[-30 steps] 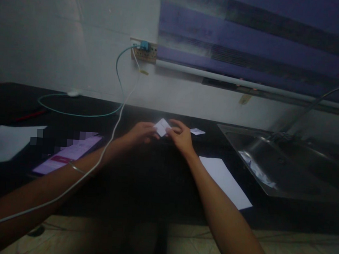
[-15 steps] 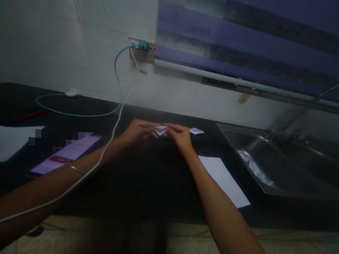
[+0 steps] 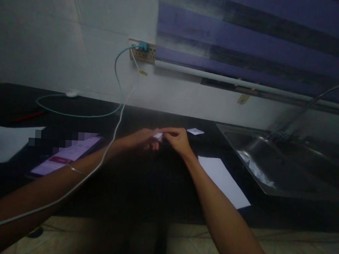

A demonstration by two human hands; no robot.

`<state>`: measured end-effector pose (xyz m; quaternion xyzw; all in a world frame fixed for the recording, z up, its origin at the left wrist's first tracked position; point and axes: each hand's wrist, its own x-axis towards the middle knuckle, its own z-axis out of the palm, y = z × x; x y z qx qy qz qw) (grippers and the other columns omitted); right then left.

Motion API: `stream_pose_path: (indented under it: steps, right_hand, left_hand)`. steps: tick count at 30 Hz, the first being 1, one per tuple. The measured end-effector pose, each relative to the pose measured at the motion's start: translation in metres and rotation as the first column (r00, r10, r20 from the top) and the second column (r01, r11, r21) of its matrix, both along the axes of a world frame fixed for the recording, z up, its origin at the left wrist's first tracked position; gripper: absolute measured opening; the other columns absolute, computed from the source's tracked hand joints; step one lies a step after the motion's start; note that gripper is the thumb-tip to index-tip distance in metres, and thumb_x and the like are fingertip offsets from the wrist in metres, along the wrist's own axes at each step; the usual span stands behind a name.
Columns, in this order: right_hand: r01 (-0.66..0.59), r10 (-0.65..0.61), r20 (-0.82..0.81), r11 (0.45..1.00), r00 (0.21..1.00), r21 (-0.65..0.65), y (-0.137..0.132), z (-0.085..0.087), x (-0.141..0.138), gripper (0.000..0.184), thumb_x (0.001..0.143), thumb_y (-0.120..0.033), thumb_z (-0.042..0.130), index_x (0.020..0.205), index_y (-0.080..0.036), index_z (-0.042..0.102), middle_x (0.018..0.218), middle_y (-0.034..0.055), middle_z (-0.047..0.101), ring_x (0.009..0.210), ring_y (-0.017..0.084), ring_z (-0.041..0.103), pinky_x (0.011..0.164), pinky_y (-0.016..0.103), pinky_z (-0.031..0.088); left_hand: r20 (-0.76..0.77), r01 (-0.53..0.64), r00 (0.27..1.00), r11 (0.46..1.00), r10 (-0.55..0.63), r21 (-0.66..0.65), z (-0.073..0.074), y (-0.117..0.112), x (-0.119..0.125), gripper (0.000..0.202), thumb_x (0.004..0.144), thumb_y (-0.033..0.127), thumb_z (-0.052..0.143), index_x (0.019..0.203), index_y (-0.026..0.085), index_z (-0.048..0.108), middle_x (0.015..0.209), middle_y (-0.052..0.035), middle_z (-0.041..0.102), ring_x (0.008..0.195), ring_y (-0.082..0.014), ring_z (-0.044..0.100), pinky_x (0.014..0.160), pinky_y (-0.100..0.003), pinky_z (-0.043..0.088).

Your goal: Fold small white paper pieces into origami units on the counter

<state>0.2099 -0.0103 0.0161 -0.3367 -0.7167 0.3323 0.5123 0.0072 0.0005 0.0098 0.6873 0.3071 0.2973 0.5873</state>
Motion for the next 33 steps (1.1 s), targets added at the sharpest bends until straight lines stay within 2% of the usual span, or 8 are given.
stream_pose_path:
  steps: [3, 7, 10, 13, 18, 24, 28, 33]
  right_hand:
    - [-0.016, 0.016, -0.001, 1.0, 1.0, 0.013, -0.004, 0.003, -0.001, 0.015, 0.078, -0.024, 0.068, 0.087, -0.023, 0.081, 0.095, 0.0053, 0.08, 0.092, 0.022, 0.074, 0.09, 0.04, 0.057]
    - [-0.047, 0.04, -0.1, 0.997, 0.994, -0.062, -0.004, 0.004, -0.001, 0.024, 0.076, -0.029, 0.076, 0.099, -0.022, 0.077, 0.102, 0.0073, 0.079, 0.097, 0.023, 0.073, 0.092, 0.042, 0.056]
    - [-0.083, 0.06, -0.154, 0.985, 0.986, -0.15, -0.002, 0.002, 0.0, 0.034, 0.075, -0.035, 0.079, 0.105, -0.023, 0.072, 0.103, 0.0074, 0.077, 0.093, 0.022, 0.072, 0.088, 0.041, 0.057]
    - [-0.105, 0.067, -0.168, 0.969, 0.983, -0.225, 0.001, -0.001, 0.0, 0.035, 0.077, -0.042, 0.077, 0.107, -0.025, 0.071, 0.096, 0.0054, 0.075, 0.083, 0.02, 0.07, 0.079, 0.038, 0.058]
    - [-0.063, 0.047, -0.086, 0.978, 0.995, -0.198, 0.005, -0.005, 0.001, 0.029, 0.08, -0.048, 0.074, 0.091, -0.021, 0.075, 0.085, 0.0036, 0.071, 0.075, 0.016, 0.065, 0.069, 0.031, 0.053]
    - [-0.1, 0.109, 0.067, 0.988, 0.992, -0.121, 0.001, -0.003, -0.001, 0.027, 0.08, -0.047, 0.076, 0.083, -0.02, 0.077, 0.075, 0.0025, 0.072, 0.067, 0.015, 0.063, 0.069, 0.03, 0.05]
    - [-0.035, 0.043, 0.075, 0.995, 0.996, -0.097, -0.001, -0.002, -0.001, 0.03, 0.079, -0.051, 0.075, 0.078, -0.021, 0.078, 0.073, 0.0029, 0.073, 0.066, 0.016, 0.063, 0.068, 0.031, 0.049]
    - [0.019, -0.015, 0.047, 0.996, 0.999, -0.088, -0.001, -0.002, -0.004, 0.03, 0.079, -0.052, 0.076, 0.079, -0.021, 0.079, 0.07, 0.0022, 0.072, 0.062, 0.014, 0.06, 0.063, 0.029, 0.045]
  left_hand:
    - [-0.076, 0.065, 0.995, 0.993, -0.058, 0.1, 0.004, -0.008, 0.0, 0.056, 0.096, 0.064, 0.048, 0.087, 0.012, 0.067, 0.061, -0.0043, 0.061, 0.046, -0.0093, 0.049, 0.046, -0.024, 0.035]
    - [-0.11, 0.037, 0.994, 0.972, -0.012, 0.233, 0.01, -0.016, -0.001, 0.05, 0.098, 0.059, 0.048, 0.076, 0.016, 0.059, 0.056, 0.0011, 0.051, 0.045, -0.0081, 0.043, 0.046, -0.022, 0.032]
    - [-0.128, -0.014, 0.99, 0.946, 0.058, 0.324, 0.012, -0.018, -0.001, 0.049, 0.098, 0.058, 0.048, 0.072, 0.017, 0.055, 0.058, 0.0013, 0.051, 0.046, -0.0078, 0.041, 0.046, -0.021, 0.03]
    - [-0.144, -0.023, 0.986, 0.926, 0.083, 0.377, 0.013, -0.017, -0.002, 0.049, 0.098, 0.057, 0.046, 0.073, 0.016, 0.056, 0.059, 0.0004, 0.053, 0.048, -0.0081, 0.041, 0.045, -0.02, 0.03]
    - [-0.166, 0.035, 0.985, 0.906, 0.039, 0.423, 0.008, -0.012, -0.004, 0.052, 0.101, 0.054, 0.042, 0.07, 0.016, 0.058, 0.056, -0.0006, 0.053, 0.048, -0.0087, 0.041, 0.047, -0.021, 0.032]
    - [-0.214, 0.106, 0.977, 0.911, -0.021, 0.398, 0.006, -0.014, -0.003, 0.052, 0.104, 0.05, 0.036, 0.078, 0.015, 0.064, 0.055, -0.0007, 0.057, 0.048, -0.0095, 0.048, 0.051, -0.021, 0.038]
    - [-0.198, 0.054, 0.98, 0.93, 0.02, 0.362, 0.009, -0.016, -0.001, 0.05, 0.104, 0.047, 0.037, 0.087, 0.013, 0.069, 0.05, 0.0004, 0.057, 0.046, -0.0097, 0.048, 0.052, -0.021, 0.037]
    - [-0.143, -0.017, 0.988, 0.954, 0.062, 0.298, 0.01, -0.015, -0.001, 0.048, 0.103, 0.046, 0.043, 0.085, 0.012, 0.072, 0.05, -0.0004, 0.058, 0.044, -0.0083, 0.046, 0.05, -0.021, 0.034]
